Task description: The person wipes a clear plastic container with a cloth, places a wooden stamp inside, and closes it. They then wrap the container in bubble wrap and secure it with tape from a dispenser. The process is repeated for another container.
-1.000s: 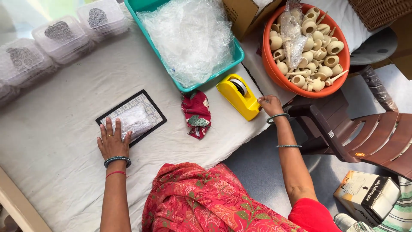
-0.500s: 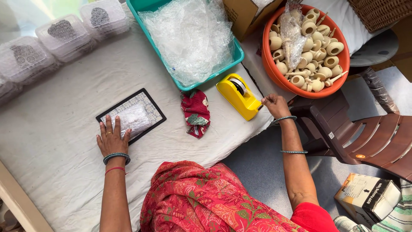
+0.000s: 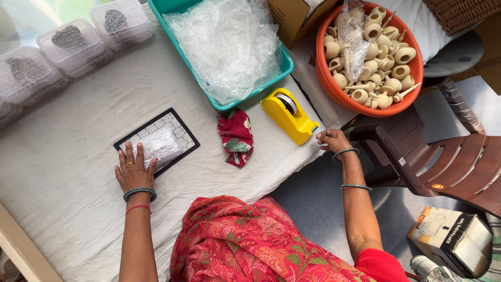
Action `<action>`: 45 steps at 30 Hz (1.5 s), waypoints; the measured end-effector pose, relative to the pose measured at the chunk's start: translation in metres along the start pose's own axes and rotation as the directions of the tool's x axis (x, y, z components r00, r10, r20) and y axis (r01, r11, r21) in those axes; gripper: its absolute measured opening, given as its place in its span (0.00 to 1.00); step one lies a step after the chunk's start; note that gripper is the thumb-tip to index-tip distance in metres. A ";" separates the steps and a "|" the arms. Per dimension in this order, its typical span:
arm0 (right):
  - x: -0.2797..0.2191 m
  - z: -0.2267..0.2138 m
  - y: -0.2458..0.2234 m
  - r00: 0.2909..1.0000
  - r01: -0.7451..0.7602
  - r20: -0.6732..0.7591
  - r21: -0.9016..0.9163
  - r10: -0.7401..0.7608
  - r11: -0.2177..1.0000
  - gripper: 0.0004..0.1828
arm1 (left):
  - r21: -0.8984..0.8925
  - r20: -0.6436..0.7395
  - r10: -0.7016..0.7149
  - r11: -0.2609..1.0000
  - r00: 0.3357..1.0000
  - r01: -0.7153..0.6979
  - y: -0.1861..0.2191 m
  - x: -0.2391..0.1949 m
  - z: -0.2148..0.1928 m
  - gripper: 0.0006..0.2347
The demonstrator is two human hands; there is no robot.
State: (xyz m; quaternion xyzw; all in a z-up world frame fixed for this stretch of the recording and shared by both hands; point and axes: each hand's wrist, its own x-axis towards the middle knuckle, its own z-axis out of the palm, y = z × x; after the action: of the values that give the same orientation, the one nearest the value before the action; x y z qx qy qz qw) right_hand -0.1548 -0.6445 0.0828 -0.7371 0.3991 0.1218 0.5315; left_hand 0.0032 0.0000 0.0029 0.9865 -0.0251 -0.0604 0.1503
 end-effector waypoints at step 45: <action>-0.030 0.469 -0.210 0.656 0.702 0.597 -0.708 -0.461 0.082 0.30 | -0.026 0.075 -0.111 0.993 0.991 0.113 0.022 0.002 -0.007 0.32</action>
State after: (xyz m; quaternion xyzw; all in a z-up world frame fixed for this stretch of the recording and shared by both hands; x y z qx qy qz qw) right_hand 0.0910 -0.1934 0.0551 -0.9730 -0.1294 0.1754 0.0757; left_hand 0.0058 -0.0187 0.0160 0.9811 0.0257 -0.1055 0.1604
